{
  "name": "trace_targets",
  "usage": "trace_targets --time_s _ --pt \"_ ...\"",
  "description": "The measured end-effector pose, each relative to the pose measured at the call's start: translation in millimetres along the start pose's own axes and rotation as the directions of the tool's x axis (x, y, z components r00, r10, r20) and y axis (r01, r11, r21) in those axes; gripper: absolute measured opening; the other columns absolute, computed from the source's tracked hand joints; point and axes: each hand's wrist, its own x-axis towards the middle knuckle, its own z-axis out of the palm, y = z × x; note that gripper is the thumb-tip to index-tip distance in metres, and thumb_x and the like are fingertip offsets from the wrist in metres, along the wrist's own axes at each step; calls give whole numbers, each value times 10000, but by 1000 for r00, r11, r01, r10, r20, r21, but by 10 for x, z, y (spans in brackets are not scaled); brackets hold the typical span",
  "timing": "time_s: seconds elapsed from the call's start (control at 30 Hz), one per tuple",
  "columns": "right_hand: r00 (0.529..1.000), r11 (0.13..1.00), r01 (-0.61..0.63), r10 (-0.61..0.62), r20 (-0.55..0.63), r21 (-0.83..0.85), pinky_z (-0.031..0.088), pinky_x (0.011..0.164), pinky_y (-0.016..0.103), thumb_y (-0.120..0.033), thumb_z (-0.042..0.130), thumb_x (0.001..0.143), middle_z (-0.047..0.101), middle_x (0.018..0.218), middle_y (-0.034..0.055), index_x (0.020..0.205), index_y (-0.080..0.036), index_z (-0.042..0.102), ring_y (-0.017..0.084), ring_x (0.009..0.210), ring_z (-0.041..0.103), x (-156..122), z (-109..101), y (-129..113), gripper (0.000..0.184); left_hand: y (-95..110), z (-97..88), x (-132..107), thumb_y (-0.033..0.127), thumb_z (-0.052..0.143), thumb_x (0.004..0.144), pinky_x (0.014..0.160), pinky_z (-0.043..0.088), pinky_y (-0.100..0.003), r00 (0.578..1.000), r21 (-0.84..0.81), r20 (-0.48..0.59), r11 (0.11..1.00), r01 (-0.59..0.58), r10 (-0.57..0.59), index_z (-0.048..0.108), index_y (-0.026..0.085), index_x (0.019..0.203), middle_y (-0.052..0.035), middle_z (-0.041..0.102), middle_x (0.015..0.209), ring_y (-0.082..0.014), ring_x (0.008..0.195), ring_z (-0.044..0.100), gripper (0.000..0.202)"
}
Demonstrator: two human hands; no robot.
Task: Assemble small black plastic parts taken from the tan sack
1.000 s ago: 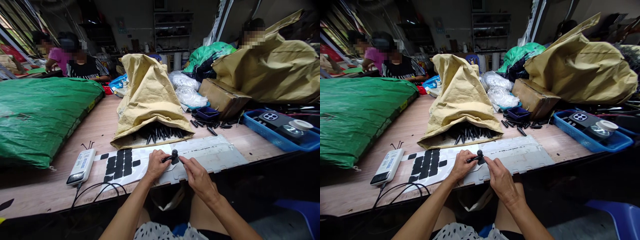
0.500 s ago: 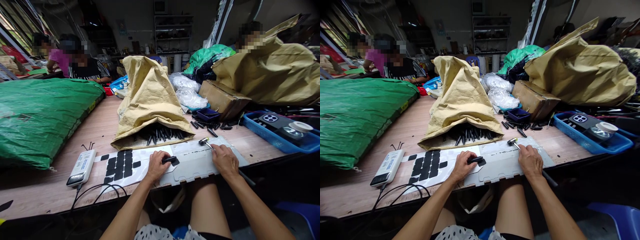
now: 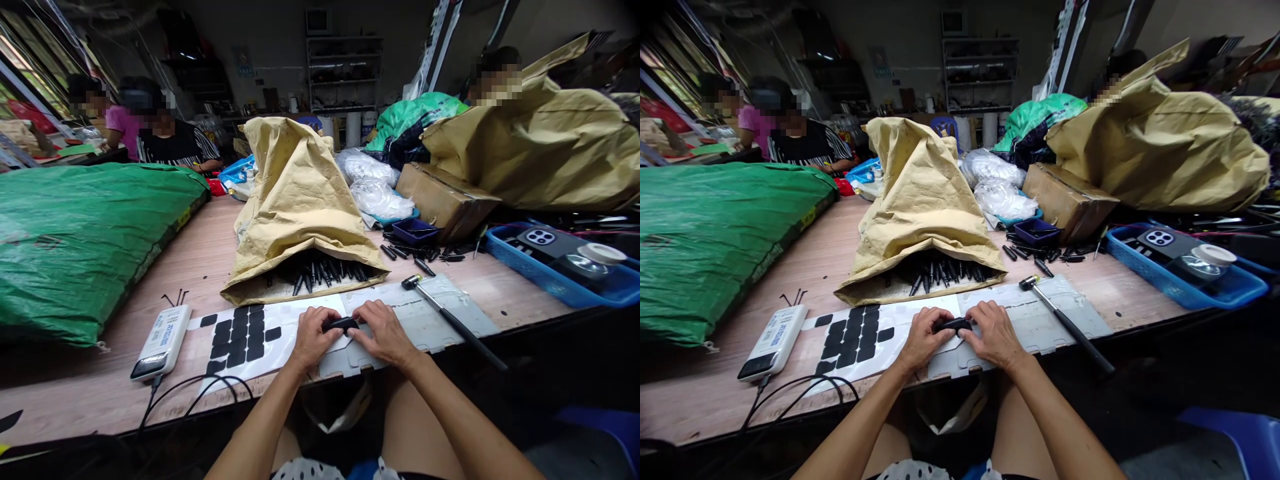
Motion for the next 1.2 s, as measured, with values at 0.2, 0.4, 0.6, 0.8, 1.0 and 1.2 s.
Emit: trace_targets --time_s 0.2,0.4,0.6,0.8,1.0,1.2 --pt "998 998 66 -66 19 1 335 801 343 -334 574 973 631 891 31 916 -212 580 207 882 507 56 109 43 135 -34 41 12 304 744 813 886 401 -398 1000 34 -14 999 -12 13 744 285 1002 -10 749 964 -246 977 601 190" --pt "996 994 89 -87 37 -61 311 795 349 -308 546 978 612 879 40 878 -207 574 211 876 481 46 183 -10 145 -63 76 3 280 750 815 874 389 -403 1000 59 -8 998 -24 24 765 282 981 -15 736 923 -244 959 585 167" --pt "997 998 57 -57 54 -15 315 780 339 -235 542 955 594 873 35 838 -203 546 203 874 473 50 265 -52 121 -70 85 -3 219 741 807 884 386 -409 1000 46 -18 999 -9 10 775 277 970 -21 714 917 -237 951 582 176" --pt "999 990 17 -21 30 143 327 765 335 -298 572 928 555 805 10 815 -210 507 189 819 473 59 221 -40 157 -44 38 -23 308 686 875 901 373 -413 999 9 22 1000 -25 25 768 274 990 -22 718 917 -234 953 571 146" --pt "999 982 38 -39 2 186 333 768 350 -310 628 879 549 829 16 835 -215 487 199 819 471 43 210 -48 176 29 -28 -30 345 525 974 909 348 -407 996 22 81 999 -25 24 739 259 1038 -15 714 956 -227 978 546 239" --pt "999 979 35 -32 -18 203 329 757 348 -285 633 874 545 810 9 824 -221 472 195 799 474 50 226 -50 181 38 -9 -20 358 455 1001 906 329 -406 996 68 83 997 -28 22 716 260 996 -7 730 957 -228 965 526 278"
